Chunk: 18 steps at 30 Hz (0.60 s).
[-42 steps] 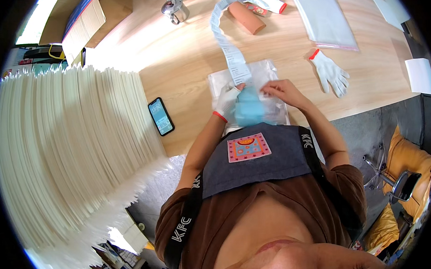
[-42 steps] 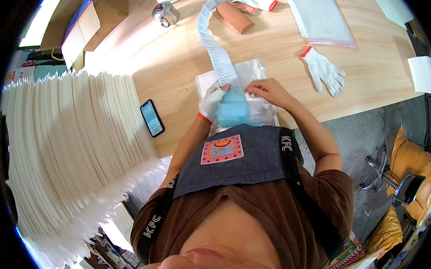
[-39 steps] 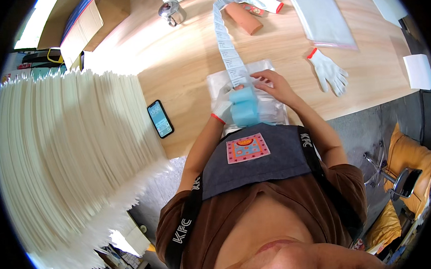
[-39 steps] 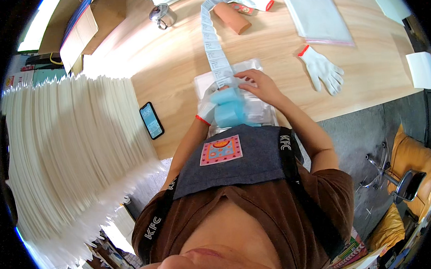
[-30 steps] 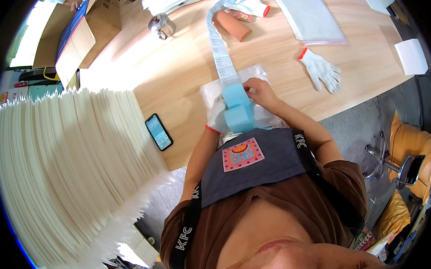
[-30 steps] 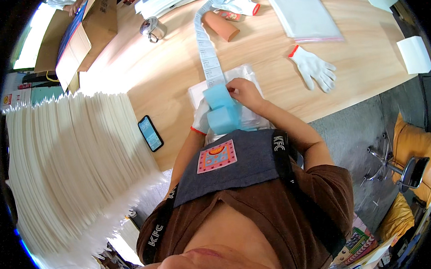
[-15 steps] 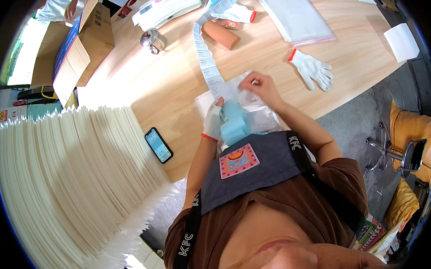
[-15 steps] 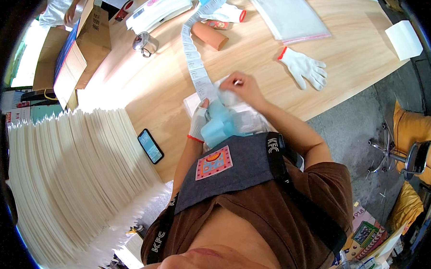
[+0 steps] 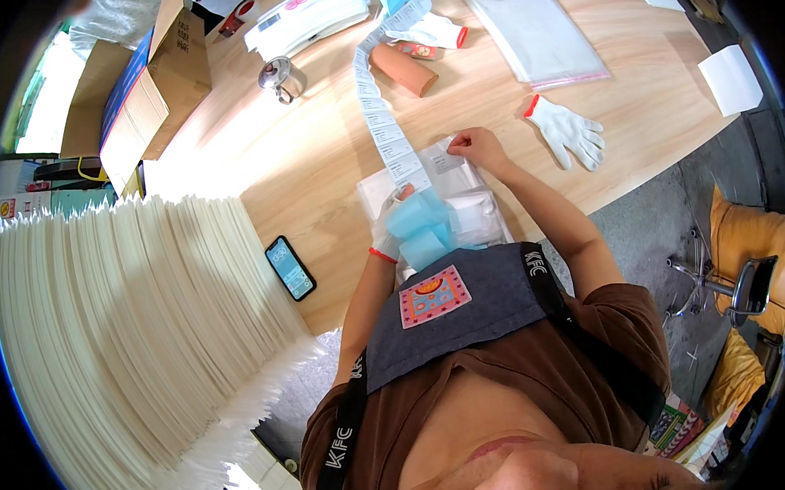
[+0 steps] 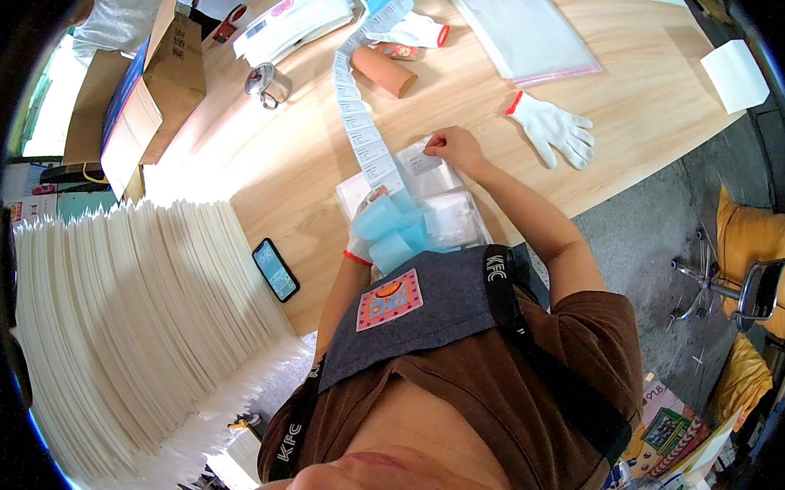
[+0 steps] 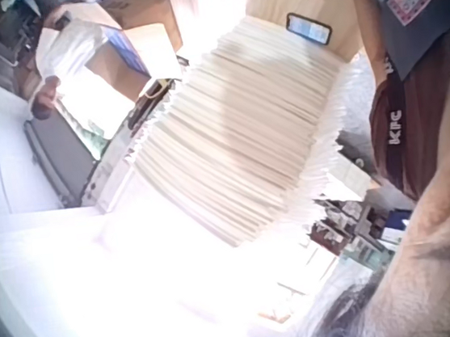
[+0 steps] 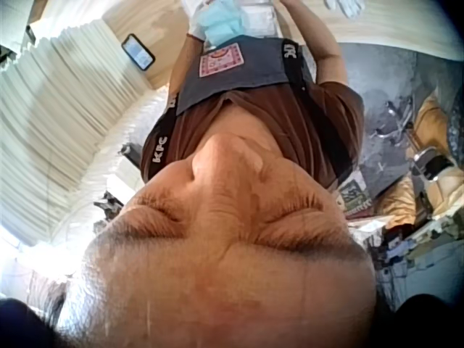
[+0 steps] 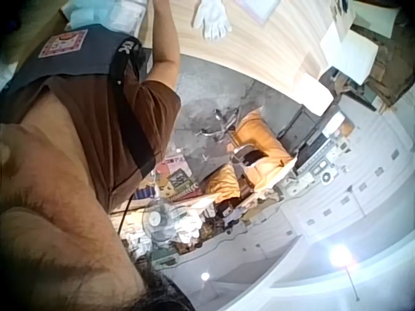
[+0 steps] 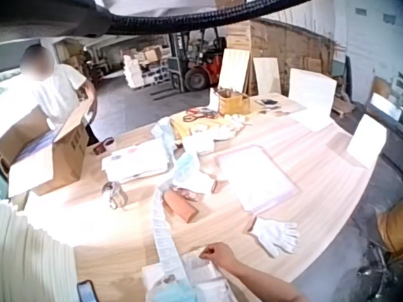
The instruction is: The person places white gloves into a clear plastic bag, seals it, and then applies a blue adhesive label to the outside of the bag. The person repeats this process with a second set of gloves.
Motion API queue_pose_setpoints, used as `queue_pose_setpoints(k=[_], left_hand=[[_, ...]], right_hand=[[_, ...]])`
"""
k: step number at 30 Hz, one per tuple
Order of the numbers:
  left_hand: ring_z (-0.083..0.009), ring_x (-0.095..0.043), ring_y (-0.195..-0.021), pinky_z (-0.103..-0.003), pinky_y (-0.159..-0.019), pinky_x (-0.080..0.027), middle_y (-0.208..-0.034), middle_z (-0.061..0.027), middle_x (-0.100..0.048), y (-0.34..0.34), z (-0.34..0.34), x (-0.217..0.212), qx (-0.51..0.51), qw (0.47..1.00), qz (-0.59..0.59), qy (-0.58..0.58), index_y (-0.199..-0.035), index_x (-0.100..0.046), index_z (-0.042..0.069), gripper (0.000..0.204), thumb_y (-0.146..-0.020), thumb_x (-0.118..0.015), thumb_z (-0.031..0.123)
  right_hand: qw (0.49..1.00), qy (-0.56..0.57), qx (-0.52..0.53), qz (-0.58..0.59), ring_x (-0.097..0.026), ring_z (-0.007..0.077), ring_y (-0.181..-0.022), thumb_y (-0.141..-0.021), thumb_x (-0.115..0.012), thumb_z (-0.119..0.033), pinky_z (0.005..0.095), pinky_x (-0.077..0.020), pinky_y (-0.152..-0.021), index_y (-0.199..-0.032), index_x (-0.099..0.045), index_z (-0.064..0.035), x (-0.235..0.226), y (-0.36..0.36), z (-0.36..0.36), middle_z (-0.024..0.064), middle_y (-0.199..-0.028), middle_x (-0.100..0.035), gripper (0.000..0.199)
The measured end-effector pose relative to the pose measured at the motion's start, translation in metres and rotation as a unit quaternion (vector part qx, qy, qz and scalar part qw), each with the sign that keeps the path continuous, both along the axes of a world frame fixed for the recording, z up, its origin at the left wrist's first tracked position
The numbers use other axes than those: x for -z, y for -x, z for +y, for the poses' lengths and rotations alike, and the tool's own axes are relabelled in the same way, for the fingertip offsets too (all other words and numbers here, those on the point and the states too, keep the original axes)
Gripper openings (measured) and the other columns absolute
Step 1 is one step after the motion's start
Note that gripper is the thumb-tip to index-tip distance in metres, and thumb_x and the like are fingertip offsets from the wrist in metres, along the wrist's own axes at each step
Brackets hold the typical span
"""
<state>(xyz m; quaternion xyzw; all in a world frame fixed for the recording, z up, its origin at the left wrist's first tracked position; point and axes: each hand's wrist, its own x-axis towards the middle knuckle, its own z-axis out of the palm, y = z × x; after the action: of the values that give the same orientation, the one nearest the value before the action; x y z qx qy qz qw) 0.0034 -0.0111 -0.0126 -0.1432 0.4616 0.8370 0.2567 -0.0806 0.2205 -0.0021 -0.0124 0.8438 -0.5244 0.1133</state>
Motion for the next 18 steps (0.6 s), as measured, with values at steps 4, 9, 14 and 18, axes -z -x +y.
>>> queue_pose_setpoints(k=[4, 9, 14, 18], left_hand=[[-0.0119, -0.058, -0.075, -0.025, -0.066, -0.051, -0.089, -0.0025, -0.058, 0.000, -0.004, -0.001, 0.120, 0.905, 0.240, 0.329, -0.102, -0.055, 0.005, 0.019, -0.089, -0.053, 0.018], [-0.0131, -0.059, -0.077, -0.026, -0.065, -0.052, -0.091, -0.0041, -0.059, -0.006, -0.007, 0.010, 0.022, 0.994, 0.095, 0.052, -0.104, -0.055, 0.004, 0.019, -0.088, -0.050, 0.013], [-0.0134, -0.060, -0.081, -0.027, -0.067, -0.052, -0.095, -0.0043, -0.059, -0.009, -0.004, -0.004, 0.001, 0.994, 0.106, 0.016, -0.108, -0.054, 0.003, 0.023, -0.087, -0.052, 0.013], [-0.0132, -0.059, -0.083, -0.027, -0.069, -0.052, -0.097, -0.0042, -0.059, -0.008, -0.005, 0.007, 0.002, 0.995, 0.098, 0.019, -0.110, -0.053, 0.003, 0.024, -0.087, -0.053, 0.012]], right_hand=[[0.992, -0.101, 0.009, 0.079, -0.058, 0.0162, -0.064, -0.068, -0.070, -0.014, 0.0285, -0.0456, -0.059, -0.075, -0.069, -0.0091, -0.007, -0.005, -0.006, 0.0046, -0.073, -0.060, 0.009], [0.973, -0.130, 0.025, 0.190, -0.057, 0.0198, -0.068, -0.064, -0.072, -0.010, 0.0305, -0.0465, -0.064, -0.073, -0.067, -0.0096, -0.009, -0.014, -0.010, 0.0061, -0.083, -0.058, 0.010], [0.965, -0.041, 0.027, 0.256, -0.055, 0.0179, -0.067, -0.062, -0.073, -0.006, 0.0274, -0.0465, -0.065, -0.089, -0.064, -0.0093, -0.015, -0.023, -0.009, 0.0052, -0.089, -0.057, 0.029], [0.995, 0.073, 0.044, 0.057, -0.055, 0.0126, -0.071, -0.063, -0.074, -0.005, 0.0235, -0.0456, -0.066, -0.110, -0.057, -0.0103, -0.023, -0.038, -0.007, 0.0054, -0.088, -0.057, 0.050]])
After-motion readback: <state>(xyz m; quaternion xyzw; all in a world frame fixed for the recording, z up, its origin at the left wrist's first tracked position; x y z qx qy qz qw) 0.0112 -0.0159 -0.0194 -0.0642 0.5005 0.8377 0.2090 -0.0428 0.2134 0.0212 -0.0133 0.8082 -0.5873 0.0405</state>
